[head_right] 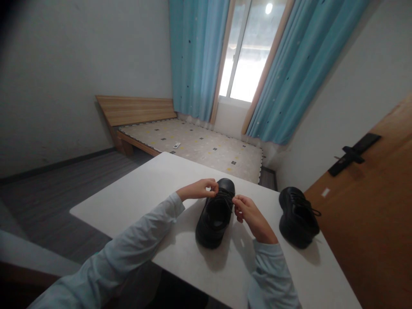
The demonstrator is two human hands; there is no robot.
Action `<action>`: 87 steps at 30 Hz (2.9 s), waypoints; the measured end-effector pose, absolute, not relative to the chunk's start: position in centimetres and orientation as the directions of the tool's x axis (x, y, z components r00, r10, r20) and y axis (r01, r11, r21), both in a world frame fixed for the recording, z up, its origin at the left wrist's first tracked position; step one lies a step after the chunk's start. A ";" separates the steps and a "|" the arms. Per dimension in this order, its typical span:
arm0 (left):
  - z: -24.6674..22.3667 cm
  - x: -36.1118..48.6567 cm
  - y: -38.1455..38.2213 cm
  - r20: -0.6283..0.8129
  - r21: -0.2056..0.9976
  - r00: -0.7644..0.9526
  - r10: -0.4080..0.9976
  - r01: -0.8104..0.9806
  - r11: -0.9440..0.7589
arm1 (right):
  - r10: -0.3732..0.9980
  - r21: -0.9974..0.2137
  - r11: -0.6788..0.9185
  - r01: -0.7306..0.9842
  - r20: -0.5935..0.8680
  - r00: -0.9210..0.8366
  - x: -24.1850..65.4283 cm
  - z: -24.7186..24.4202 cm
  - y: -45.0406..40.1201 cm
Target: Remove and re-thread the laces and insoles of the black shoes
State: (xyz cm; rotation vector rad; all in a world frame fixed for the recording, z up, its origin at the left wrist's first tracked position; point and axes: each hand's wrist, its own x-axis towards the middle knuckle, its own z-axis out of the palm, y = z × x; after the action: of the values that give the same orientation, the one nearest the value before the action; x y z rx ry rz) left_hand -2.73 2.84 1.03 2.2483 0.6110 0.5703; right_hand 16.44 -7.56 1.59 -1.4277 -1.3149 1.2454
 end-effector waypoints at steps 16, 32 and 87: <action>0.7 -2.8 3.3 0.281 0.685 0.815 0.507 0.200 -0.701 | 0.996 -0.874 0.092 0.477 0.079 -0.046 16.5 1.6 -7.3; 0.6 -4.4 4.5 0.132 0.737 0.909 0.396 0.178 -0.652 | 0.987 -0.944 -0.026 0.330 -0.077 -0.141 17.9 1.5 -7.7; -2.1 -2.8 5.6 0.308 0.726 0.604 0.736 0.351 -0.592 | 0.954 -0.109 0.250 0.962 0.196 -0.225 8.7 3.0 -13.4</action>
State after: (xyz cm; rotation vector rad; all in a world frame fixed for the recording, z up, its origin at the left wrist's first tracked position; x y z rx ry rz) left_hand -2.80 5.60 -2.10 2.2090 0.8541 0.8044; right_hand 8.74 -13.37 3.02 -1.7977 -2.2976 -0.0512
